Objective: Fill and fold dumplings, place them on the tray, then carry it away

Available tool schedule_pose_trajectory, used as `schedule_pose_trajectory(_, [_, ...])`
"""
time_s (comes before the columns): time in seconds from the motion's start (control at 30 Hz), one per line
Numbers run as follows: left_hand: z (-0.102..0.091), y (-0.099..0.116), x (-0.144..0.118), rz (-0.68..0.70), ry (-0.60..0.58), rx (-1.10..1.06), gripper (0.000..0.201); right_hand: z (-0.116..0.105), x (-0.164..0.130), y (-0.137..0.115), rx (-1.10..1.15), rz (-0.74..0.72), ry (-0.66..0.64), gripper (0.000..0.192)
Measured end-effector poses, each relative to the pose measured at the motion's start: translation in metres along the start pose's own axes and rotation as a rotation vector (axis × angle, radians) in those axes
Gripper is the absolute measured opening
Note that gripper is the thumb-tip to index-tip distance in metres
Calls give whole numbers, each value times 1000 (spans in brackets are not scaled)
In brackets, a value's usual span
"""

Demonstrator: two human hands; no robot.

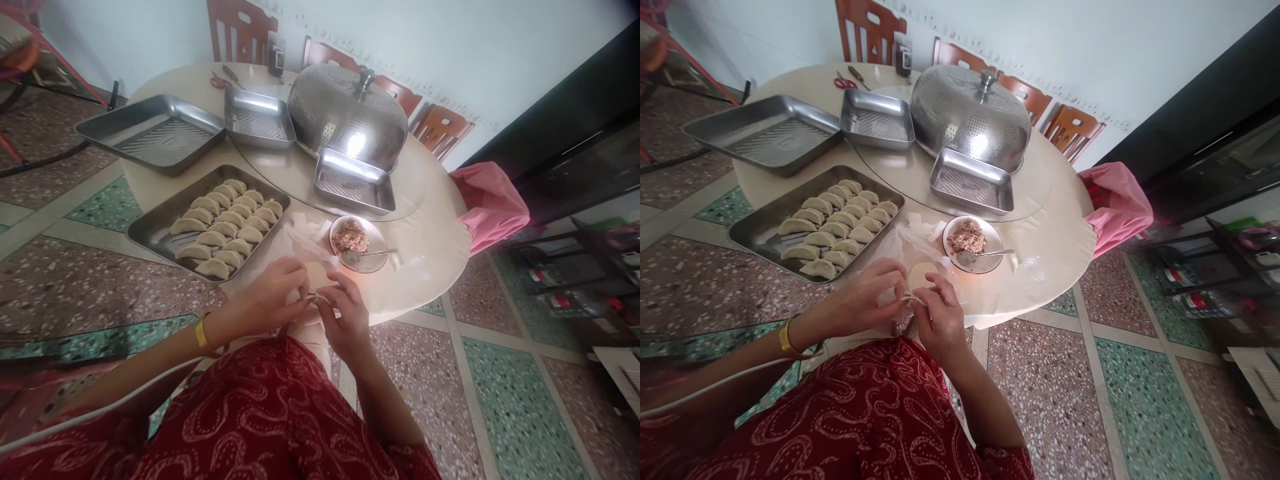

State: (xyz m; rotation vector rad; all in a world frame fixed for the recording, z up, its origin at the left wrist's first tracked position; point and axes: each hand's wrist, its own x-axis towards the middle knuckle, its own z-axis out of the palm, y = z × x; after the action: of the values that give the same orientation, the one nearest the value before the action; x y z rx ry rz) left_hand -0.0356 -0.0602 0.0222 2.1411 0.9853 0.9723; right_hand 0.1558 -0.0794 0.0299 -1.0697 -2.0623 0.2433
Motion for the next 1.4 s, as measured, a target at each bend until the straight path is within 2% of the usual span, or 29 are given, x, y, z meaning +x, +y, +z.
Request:
schedule_pose_trajectory(0.27, [-8,-4,-4,-35,0,-44,12,-1,0,-1,-4,4,-1,15])
schedule_pose_trajectory(0.37, [-10,-5,-4,-35,-6,-26,21,0,-1,-1,-16,4,4,16])
schedule_pose_trajectory(0.47, [-10,-2,-2,-10,49,18,16,1,-1,-1,-7,21,-3,16])
schedule_pose_trajectory(0.63, [-5,7,-1,37,185,118,20,1,0,-2,23,94,1,16])
schedule_pose_trajectory(0.77, [-2,9,-3,51,263,153,12,0,2,-2,22,111,34,13])
schedule_pose_trajectory(1.0, [3,8,0,134,267,147,14,0,3,-3,36,119,3,14])
schedule_pose_trajectory(1.1, [7,10,1,167,316,172,16,-1,5,-4,61,120,-16,14])
schedule_pose_trajectory(1.23, [9,11,0,148,380,130,7,-4,10,-5,81,129,-23,13])
schedule_pose_trajectory(1.4, [8,10,1,143,367,53,7,-3,13,-4,72,124,0,15])
